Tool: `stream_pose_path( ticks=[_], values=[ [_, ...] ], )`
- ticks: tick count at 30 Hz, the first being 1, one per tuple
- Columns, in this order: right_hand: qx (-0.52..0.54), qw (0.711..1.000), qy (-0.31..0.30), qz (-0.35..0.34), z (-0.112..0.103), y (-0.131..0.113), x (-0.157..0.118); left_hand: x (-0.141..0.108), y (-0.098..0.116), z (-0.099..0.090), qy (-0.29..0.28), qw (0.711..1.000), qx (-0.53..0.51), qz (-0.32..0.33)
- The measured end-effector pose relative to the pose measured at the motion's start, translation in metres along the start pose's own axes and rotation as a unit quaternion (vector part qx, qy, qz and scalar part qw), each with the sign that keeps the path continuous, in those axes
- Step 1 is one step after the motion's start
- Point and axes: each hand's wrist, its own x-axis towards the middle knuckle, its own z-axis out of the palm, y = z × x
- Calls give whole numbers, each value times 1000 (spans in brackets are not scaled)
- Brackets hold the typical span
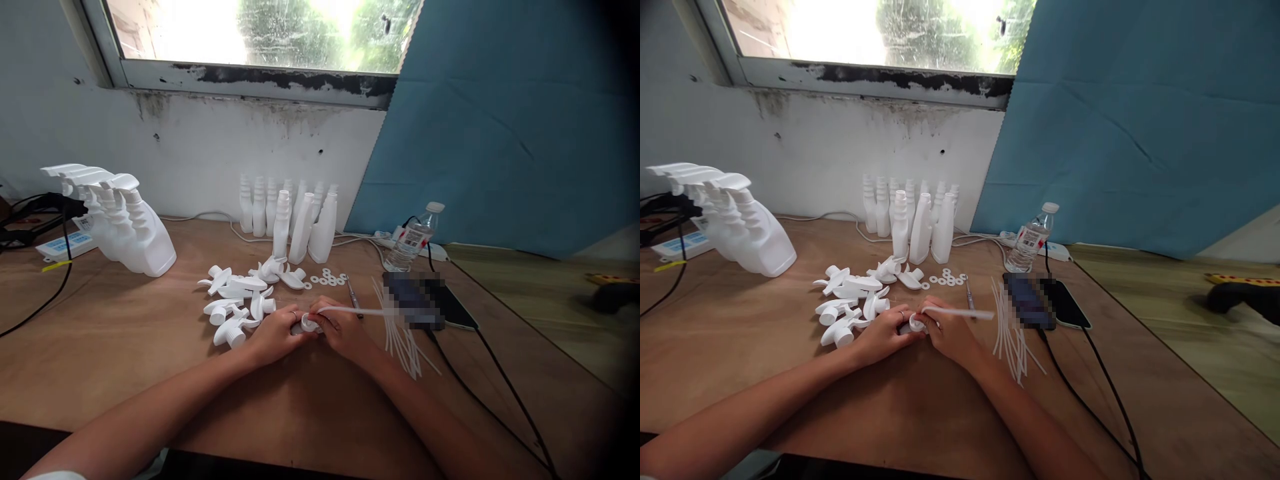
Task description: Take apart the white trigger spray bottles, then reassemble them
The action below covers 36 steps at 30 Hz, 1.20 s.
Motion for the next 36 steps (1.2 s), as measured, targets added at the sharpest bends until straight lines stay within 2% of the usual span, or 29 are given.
stream_pose_path(
  ticks=[6, 11, 14, 19, 21, 23, 25, 27, 30, 32, 34, 36],
  values=[
    [-46, 998, -16, -41, 2, -1, 3, 1, -2, 3, 13, 1000, -9, 18],
    [-40, 999, 0, -13, 2, 1, 1, -1, 0, 2, 17, 1000, -13, 11],
    [-48, 999, 9, -25, -1, 1, -2, -1, 4, 1, 18, 999, -36, 16],
    [-118, 985, 92, -86, -16, -2, -9, -2, 8, -3, 27, 997, -67, -5],
    [-175, 971, 72, -147, -21, -4, -10, -3, 7, -4, 29, 998, -49, -6],
    [-231, 951, 12, -203, -23, -7, -11, -4, 8, -4, 22, 999, -22, 21],
    [-261, 937, -34, -229, -22, -8, -11, -5, 11, -7, 13, 998, 9, 63],
    [-265, 936, -35, -227, -19, -7, -11, -4, 16, -14, 22, 995, 32, 89],
    [-260, 947, 27, -186, -19, -1, -12, 8, 24, -36, 48, 996, 3, 81],
    [-256, 953, 71, -147, -21, 3, -12, 26, 22, -58, 88, 994, -32, 61],
    [-252, 956, 104, -106, -24, 4, -13, 51, 12, -78, 197, 980, -2, 23],
    [-254, 956, 126, -72, -27, 2, -14, 80, -5, -92, 297, 951, 66, -48]
  ],
)
